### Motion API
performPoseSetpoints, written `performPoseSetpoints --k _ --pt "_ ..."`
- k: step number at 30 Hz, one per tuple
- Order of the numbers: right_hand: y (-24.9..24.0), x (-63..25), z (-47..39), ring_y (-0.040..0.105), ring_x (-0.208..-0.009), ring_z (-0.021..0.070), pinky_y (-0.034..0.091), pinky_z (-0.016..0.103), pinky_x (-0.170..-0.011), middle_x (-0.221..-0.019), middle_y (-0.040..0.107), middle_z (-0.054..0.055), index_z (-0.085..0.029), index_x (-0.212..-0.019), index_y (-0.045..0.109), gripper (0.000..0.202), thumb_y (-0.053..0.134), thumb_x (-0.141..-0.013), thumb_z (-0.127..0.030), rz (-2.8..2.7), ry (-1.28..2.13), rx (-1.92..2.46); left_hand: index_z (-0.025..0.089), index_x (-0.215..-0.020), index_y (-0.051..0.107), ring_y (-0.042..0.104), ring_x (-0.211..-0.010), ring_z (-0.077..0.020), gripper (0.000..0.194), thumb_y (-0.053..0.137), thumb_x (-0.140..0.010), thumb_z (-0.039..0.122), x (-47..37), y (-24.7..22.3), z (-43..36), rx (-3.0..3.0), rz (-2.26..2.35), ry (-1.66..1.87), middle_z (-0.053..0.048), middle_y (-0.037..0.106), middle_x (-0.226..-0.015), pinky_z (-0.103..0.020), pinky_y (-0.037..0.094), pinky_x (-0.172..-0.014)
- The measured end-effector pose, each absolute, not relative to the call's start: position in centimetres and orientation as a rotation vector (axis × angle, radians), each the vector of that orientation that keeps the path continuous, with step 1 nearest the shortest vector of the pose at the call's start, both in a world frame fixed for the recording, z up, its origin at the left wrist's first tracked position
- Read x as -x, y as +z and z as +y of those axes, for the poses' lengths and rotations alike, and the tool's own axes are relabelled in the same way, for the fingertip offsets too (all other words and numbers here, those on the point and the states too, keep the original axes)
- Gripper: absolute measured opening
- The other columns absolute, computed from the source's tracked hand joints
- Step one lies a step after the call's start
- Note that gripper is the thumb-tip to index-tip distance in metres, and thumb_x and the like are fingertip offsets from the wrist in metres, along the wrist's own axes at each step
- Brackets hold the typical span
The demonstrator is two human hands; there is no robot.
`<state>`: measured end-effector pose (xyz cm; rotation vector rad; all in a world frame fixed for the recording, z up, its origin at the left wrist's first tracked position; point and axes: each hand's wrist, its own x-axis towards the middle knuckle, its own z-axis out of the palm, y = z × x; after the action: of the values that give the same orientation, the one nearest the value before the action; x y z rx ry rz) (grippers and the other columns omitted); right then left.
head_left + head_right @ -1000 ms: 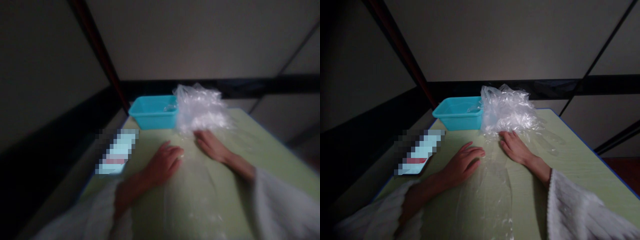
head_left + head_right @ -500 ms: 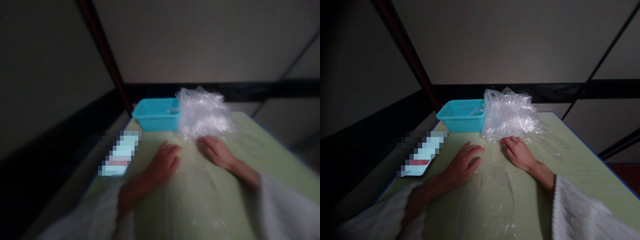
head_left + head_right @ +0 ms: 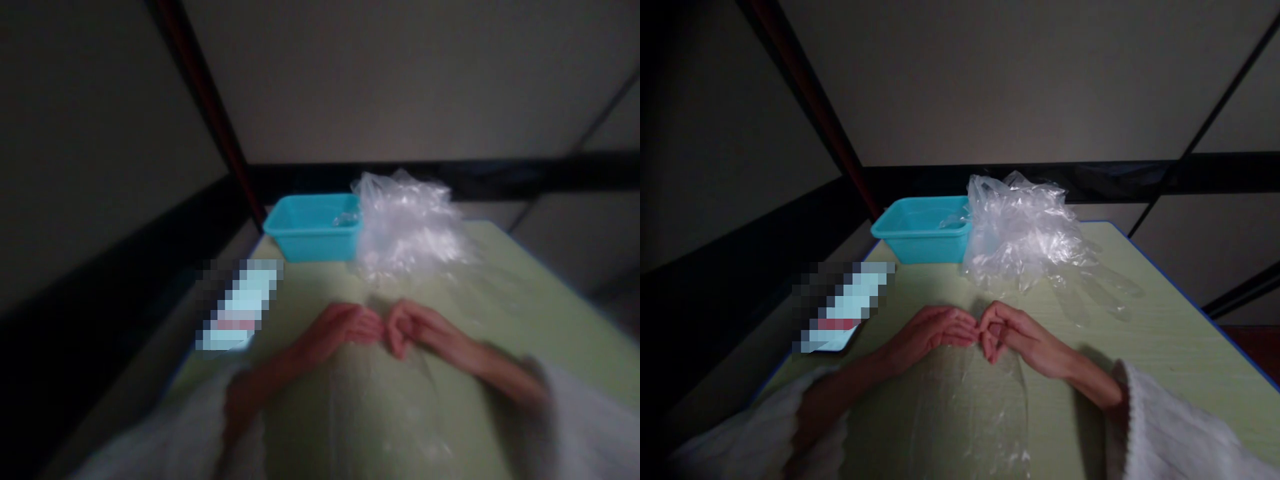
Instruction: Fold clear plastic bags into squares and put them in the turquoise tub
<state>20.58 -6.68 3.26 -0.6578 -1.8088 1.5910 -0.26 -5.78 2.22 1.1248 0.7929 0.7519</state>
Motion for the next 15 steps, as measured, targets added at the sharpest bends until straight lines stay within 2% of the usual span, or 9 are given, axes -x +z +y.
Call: performPoseSetpoints --k 7,12,15 --pt "2.4 -21.1 -7.0 0.059 -0.065 0.0118 0.05 0.027 -0.059 -0.073 0.062 0.002 -0.017 -0.086 0.056 0.026 0.049 -0.092 -0.042 -1.665 1.697 0.597 0.008 -0.09 0.068 0.067 -0.091 -0.0248 0.045 0.063 -0.077 0.051 0.2 2.8 -6.0 -1.063 0.756 0.81 -0.013 0.071 -0.091 -0.039 0.048 -0.09" --pt "2.0 -21.1 -7.2 0.055 -0.06 0.0109 0.048 0.027 -0.057 -0.07 0.059 0.001 -0.017 -0.085 0.056 0.033 0.048 -0.091 -0.048 -1.737 1.702 0.6 0.008 -0.088 0.067 0.068 -0.09 -0.0254 0.046 0.064 -0.075 0.051 -0.4 1.8 -6.7 -0.98 0.779 0.747 -0.014 0.071 -0.089 -0.041 0.048 -0.089" --pt "2.4 -21.3 -7.3 0.053 -0.059 0.0107 0.047 0.026 -0.055 -0.068 0.056 0.0 -0.018 -0.082 0.056 0.028 0.045 -0.093 -0.041 -1.855 1.598 0.604 0.007 -0.09 0.067 0.067 -0.091 -0.0256 0.048 0.065 -0.075 0.052 -0.5 1.7 -7.0 -0.968 0.815 0.758 -0.015 0.071 -0.092 -0.04 0.048 -0.09"
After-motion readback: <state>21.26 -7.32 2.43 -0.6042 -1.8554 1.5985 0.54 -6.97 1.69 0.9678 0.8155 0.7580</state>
